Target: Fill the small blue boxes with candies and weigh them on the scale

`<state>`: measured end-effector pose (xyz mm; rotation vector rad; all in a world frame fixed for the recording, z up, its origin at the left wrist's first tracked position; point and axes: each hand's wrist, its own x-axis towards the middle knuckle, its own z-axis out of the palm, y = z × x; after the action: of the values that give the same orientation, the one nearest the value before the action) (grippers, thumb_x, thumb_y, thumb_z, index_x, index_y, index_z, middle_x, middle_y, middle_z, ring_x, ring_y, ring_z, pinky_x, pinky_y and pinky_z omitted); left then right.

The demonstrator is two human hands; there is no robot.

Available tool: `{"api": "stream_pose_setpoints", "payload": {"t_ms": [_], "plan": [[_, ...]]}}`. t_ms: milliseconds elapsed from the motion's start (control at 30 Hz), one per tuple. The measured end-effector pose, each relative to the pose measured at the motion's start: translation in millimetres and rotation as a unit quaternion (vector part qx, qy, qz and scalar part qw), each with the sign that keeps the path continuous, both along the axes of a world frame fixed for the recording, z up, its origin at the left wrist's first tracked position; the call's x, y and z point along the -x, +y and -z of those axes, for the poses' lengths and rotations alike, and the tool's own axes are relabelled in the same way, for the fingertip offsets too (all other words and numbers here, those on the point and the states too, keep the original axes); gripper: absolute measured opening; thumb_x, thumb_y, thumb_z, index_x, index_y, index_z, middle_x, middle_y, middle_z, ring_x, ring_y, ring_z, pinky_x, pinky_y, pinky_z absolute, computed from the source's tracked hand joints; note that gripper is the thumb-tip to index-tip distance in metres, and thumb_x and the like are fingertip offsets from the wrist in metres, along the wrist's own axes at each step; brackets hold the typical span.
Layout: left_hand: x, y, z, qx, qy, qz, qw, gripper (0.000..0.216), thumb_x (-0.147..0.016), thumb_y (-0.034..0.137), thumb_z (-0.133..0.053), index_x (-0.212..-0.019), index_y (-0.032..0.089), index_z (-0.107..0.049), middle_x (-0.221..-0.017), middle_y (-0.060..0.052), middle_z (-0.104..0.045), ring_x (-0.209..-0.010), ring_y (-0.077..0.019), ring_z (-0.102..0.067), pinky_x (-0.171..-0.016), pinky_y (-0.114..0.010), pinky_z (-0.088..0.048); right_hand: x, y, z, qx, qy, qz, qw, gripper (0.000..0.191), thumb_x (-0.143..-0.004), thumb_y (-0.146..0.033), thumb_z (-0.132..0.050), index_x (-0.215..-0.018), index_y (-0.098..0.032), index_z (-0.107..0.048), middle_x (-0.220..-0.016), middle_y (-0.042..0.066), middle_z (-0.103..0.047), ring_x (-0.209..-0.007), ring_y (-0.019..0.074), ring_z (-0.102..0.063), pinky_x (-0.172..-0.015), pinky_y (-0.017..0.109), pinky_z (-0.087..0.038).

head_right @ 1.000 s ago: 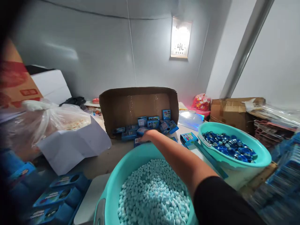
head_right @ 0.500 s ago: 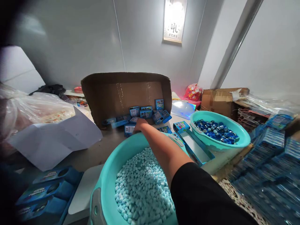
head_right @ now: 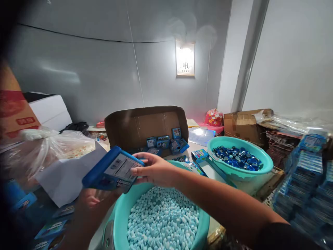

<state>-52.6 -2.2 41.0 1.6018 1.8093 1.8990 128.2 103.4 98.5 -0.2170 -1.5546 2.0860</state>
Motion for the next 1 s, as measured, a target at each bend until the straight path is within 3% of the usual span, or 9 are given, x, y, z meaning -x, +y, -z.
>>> {"api": "stream_pose_setpoints", "payload": {"t_ms": [133, 233, 333, 433, 533, 700, 800, 867, 1000], "plan": [[-23, 6, 4.7, -0.030, 0.094, 0.007, 0.995, 0.035, -0.075, 0.041, -0.072, -0.101, 0.020, -0.063, -0.096, -0.006, -0.070, -0.087, -0.0241, -0.068, -0.081, -0.039, -0.058, -9, -24, 31.1, 0.142, 0.016, 0.026, 0.989, 0.065, -0.067, -0.036, -0.089, -0.120, -0.020, -0.053, -0.102, 0.003, -0.065, -0.090, 0.0145, -0.067, -0.082, 0.027, -0.054], [-32, 1, 10.5, -0.062, 0.148, 0.001, 0.987, 0.037, -0.074, 0.032, -0.071, -0.108, 0.021, -0.063, -0.107, -0.007, -0.068, -0.096, -0.0237, -0.066, -0.086, -0.038, -0.057, -12, -22, 44.9, 0.163, 0.001, 0.064, 0.985, 0.064, -0.072, -0.038, -0.085, -0.124, -0.022, -0.053, -0.111, 0.004, -0.065, -0.095, 0.0174, -0.067, -0.081, 0.031, -0.055], [-32, 1, 15.4, -0.005, 0.007, -0.029, 1.000, 0.048, -0.070, 0.037, -0.075, -0.113, 0.020, -0.062, -0.107, -0.008, -0.070, -0.096, -0.0260, -0.068, -0.087, -0.042, -0.057, -14, -10, 50.8, 0.043, -0.061, 0.102, 0.992, 0.045, -0.081, -0.040, -0.076, -0.119, -0.021, -0.060, -0.111, 0.007, -0.066, -0.096, 0.0199, -0.066, -0.079, 0.034, -0.054], [-25, 6, 19.2, 0.087, -0.194, 0.005, 0.977, 0.058, -0.063, 0.043, -0.080, -0.113, 0.017, -0.064, -0.101, -0.010, -0.074, -0.093, -0.0295, -0.071, -0.084, -0.044, -0.058, -13, -1, 55.1, -0.078, -0.132, 0.090, 0.984, 0.033, -0.085, -0.041, -0.071, -0.109, -0.019, -0.067, -0.105, 0.006, -0.068, -0.096, 0.0182, -0.064, -0.081, 0.031, -0.052], [-19, 11, 21.7, 0.113, -0.252, 0.082, 0.958, 0.059, -0.062, 0.048, -0.079, -0.110, 0.016, -0.067, -0.100, -0.010, -0.075, -0.096, -0.0310, -0.071, -0.085, -0.043, -0.058, -11, -1, 56.2, -0.063, -0.089, 0.046, 0.993, 0.043, -0.087, -0.052, -0.066, -0.116, -0.019, -0.065, -0.105, 0.008, -0.068, -0.093, 0.0193, -0.065, -0.076, 0.032, -0.054], [-20, 13, 20.7, 0.165, -0.104, -0.002, 0.981, 0.061, -0.061, 0.055, -0.079, -0.107, 0.017, -0.069, -0.099, -0.012, -0.075, -0.095, -0.0352, -0.071, -0.076, -0.044, -0.060, -18, -12, 50.0, -0.028, -0.014, 0.048, 0.998, 0.062, -0.085, -0.068, -0.058, -0.124, -0.021, -0.058, -0.103, 0.009, -0.065, -0.087, 0.0207, -0.064, -0.069, 0.034, -0.055], [-25, 10, 19.3, 0.048, 0.072, -0.109, 0.990, 0.100, -0.055, 0.055, -0.083, -0.140, 0.017, -0.047, -0.147, -0.020, -0.047, -0.133, -0.0414, -0.047, -0.102, -0.055, -0.048, -19, -11, 48.7, -0.146, -0.067, 0.139, 0.977, 0.052, -0.081, -0.060, -0.066, -0.113, -0.020, -0.065, -0.097, 0.006, -0.065, -0.085, 0.0195, -0.061, -0.073, 0.032, -0.052], [-27, 9, 19.7, 0.009, 0.122, -0.108, 0.986, 0.102, -0.059, 0.057, -0.080, -0.145, 0.021, -0.040, -0.155, -0.018, -0.037, -0.140, -0.0395, -0.038, -0.112, -0.057, -0.036, -15, -5, 47.5, -0.253, -0.102, 0.217, 0.937, 0.041, -0.078, -0.053, -0.071, -0.100, -0.018, -0.071, -0.091, 0.006, -0.065, -0.083, 0.0184, -0.059, -0.075, 0.031, -0.050], [-25, 11, 19.9, 0.097, 0.057, -0.013, 0.994, 0.065, -0.066, 0.062, -0.074, -0.118, 0.025, -0.063, -0.112, -0.008, -0.069, -0.102, -0.0316, -0.066, -0.089, -0.046, -0.053, -8, 18, 42.0, -0.290, -0.249, 0.216, 0.899, 0.048, -0.095, -0.055, -0.043, -0.099, -0.018, -0.073, -0.085, 0.007, -0.067, -0.072, 0.0170, -0.061, -0.066, 0.029, -0.050]]}}
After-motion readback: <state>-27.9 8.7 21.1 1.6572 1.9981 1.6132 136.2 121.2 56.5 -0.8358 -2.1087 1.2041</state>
